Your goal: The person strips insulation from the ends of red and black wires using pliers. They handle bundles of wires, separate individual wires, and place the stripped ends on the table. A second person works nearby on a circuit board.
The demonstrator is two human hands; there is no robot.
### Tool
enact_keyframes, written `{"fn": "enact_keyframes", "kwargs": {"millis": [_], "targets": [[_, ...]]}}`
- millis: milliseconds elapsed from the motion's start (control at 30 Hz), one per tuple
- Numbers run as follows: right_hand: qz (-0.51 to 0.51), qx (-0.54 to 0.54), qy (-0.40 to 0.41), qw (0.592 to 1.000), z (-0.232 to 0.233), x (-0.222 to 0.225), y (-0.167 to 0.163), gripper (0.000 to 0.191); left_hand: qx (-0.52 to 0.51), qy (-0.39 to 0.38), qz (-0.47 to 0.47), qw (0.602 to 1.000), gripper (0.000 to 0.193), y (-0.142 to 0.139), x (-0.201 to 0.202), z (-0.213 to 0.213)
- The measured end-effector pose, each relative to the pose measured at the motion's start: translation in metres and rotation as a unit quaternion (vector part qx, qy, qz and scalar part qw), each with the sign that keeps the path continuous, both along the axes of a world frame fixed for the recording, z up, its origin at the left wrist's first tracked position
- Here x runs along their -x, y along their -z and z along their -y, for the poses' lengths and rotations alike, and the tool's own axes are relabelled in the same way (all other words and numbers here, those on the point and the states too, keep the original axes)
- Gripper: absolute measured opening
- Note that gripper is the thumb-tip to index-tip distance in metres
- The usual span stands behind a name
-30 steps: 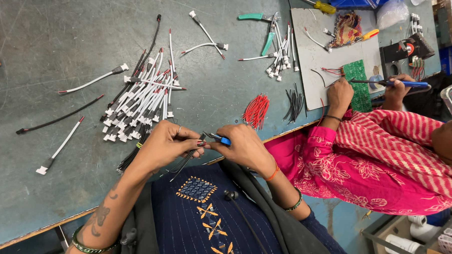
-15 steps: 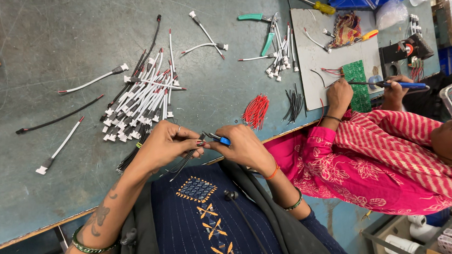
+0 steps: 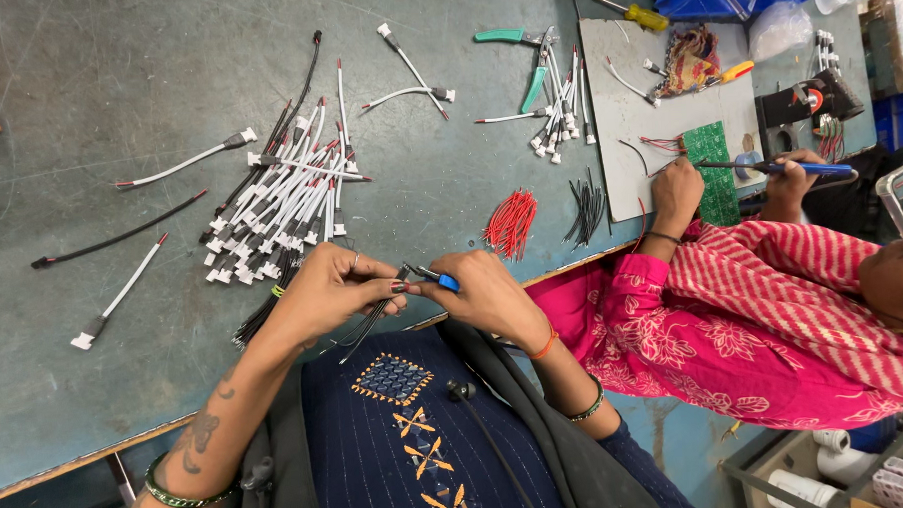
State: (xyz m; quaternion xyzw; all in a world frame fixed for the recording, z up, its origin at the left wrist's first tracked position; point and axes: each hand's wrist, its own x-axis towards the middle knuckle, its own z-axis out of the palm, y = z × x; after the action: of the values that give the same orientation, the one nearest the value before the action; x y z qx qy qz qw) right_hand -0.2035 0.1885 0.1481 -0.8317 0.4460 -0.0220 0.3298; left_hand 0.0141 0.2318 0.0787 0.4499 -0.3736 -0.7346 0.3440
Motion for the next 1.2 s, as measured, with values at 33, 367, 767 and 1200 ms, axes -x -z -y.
{"fn": "enact_keyframes", "kwargs": {"millis": [33,367,767,1200], "targets": [[0.002,0.001,0.0,1.0,0.0,0.0,-0.0001,0.031,-0.003,0.001,0.0,1.0,0.018,0.0002,0.0001,-0.0001],[-0.012,0.001,-0.012,1.0,0.0008,0.0016,0.0018,0.031,0.02,0.007,0.018,1.0,0.018,0.0018,-0.0014,-0.0001],[-0.022,-0.03,-0.009,0.999,0.0012,0.0001,0.0005,0.038,0.024,0.005,0.017,1.0,0.018,-0.0006,-0.0014,-0.0006],[-0.02,-0.038,-0.023,0.999,0.003,0.0013,-0.0003,0.04,0.03,0.01,0.032,0.999,0.019,-0.0061,-0.0026,-0.0006]]}}
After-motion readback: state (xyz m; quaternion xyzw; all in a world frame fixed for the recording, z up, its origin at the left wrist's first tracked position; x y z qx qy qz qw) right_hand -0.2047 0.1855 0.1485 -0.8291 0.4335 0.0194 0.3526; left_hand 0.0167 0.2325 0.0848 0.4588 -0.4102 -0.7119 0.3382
